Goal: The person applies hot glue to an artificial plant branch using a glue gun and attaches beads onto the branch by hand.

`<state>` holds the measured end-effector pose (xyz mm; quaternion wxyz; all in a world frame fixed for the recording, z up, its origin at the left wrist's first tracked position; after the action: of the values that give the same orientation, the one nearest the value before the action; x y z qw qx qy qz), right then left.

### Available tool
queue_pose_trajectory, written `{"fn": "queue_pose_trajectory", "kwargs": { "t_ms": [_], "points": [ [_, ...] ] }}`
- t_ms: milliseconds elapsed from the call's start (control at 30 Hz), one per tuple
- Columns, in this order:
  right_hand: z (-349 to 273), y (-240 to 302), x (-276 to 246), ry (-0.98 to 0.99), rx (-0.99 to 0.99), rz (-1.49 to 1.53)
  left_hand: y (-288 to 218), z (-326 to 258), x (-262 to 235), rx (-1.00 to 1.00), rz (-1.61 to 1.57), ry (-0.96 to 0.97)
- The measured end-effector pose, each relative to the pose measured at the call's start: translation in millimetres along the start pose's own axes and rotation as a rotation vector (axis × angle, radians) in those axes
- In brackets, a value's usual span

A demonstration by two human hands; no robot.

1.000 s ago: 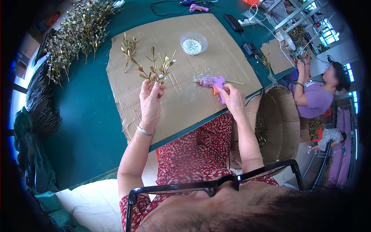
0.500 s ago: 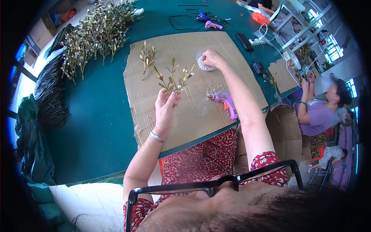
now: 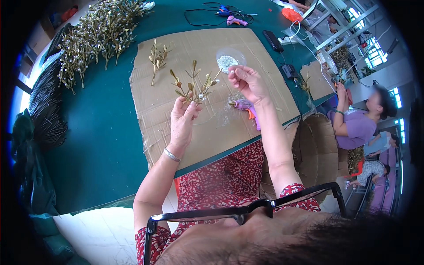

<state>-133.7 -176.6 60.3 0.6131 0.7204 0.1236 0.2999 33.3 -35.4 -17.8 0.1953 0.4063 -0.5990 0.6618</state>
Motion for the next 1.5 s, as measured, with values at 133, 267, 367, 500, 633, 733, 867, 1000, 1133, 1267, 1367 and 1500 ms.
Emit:
{"fn": "queue_pose_trajectory", "kwargs": {
  "t_ms": [133, 267, 367, 500, 633, 733, 867, 1000, 1133, 1267, 1367, 1500],
  "points": [
    [-44.6, -15.5, 16.1, 0.031, -0.041, 0.089, 2.9, -6.9, 6.2, -0.035, 0.002, 0.028],
    [-66.8, -21.0, 24.9, 0.12, -0.056, 0.216, 7.2, -11.2, 11.5, -0.07, 0.039, 0.044],
    [-73.9, -22.0, 28.6, 0.11, -0.066, 0.207, 5.7, -12.8, 13.9, -0.068, 0.054, 0.05],
    [-76.3, -23.9, 27.9, 0.049, -0.117, 0.172, 5.4, -12.1, 13.4, -0.066, 0.055, 0.063],
    [-76.2, -27.9, 27.9, 0.062, -0.129, 0.218, 6.4, -11.2, 12.2, -0.057, 0.069, 0.065],
    [-75.8, -26.4, 31.1, 0.054, -0.107, 0.279, 5.7, -11.2, 11.6, -0.05, 0.106, 0.08],
    [-76.0, -27.1, 30.1, 0.104, -0.106, 0.3, 6.1, -12.2, 13.2, -0.045, 0.137, 0.085],
    [-78.8, -28.2, 28.4, 0.097, -0.134, 0.267, 3.4, -14.8, 17.5, -0.027, 0.185, 0.087],
    [-83.9, -20.5, 22.5, -0.026, -0.312, 0.021, 2.5, -17.3, 22.7, -0.017, 0.201, 0.107],
    [-84.9, -4.3, 27.6, -0.149, -0.482, -0.272, 1.0, -17.4, 24.6, 0.005, 0.233, 0.133],
    [-89.2, 7.2, 33.6, -0.224, -0.56, -0.457, 0.9, -18.1, 24.9, -0.041, 0.267, 0.156],
    [-94.3, 15.6, 40.4, -0.293, -0.647, -0.81, 2.8, -18.2, 25.6, -0.024, 0.251, 0.148]
  ]
}}
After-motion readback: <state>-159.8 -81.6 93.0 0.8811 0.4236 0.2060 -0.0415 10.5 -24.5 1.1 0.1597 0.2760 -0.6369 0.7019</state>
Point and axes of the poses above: each hand's wrist, its own z-axis towards the middle knuckle, its own x-axis out of the palm, y = z × x, the point moved 5 cm from there along z, towards the middle knuckle, and after that the axes turned 12 degrees about -z, right-handed, at the moved point
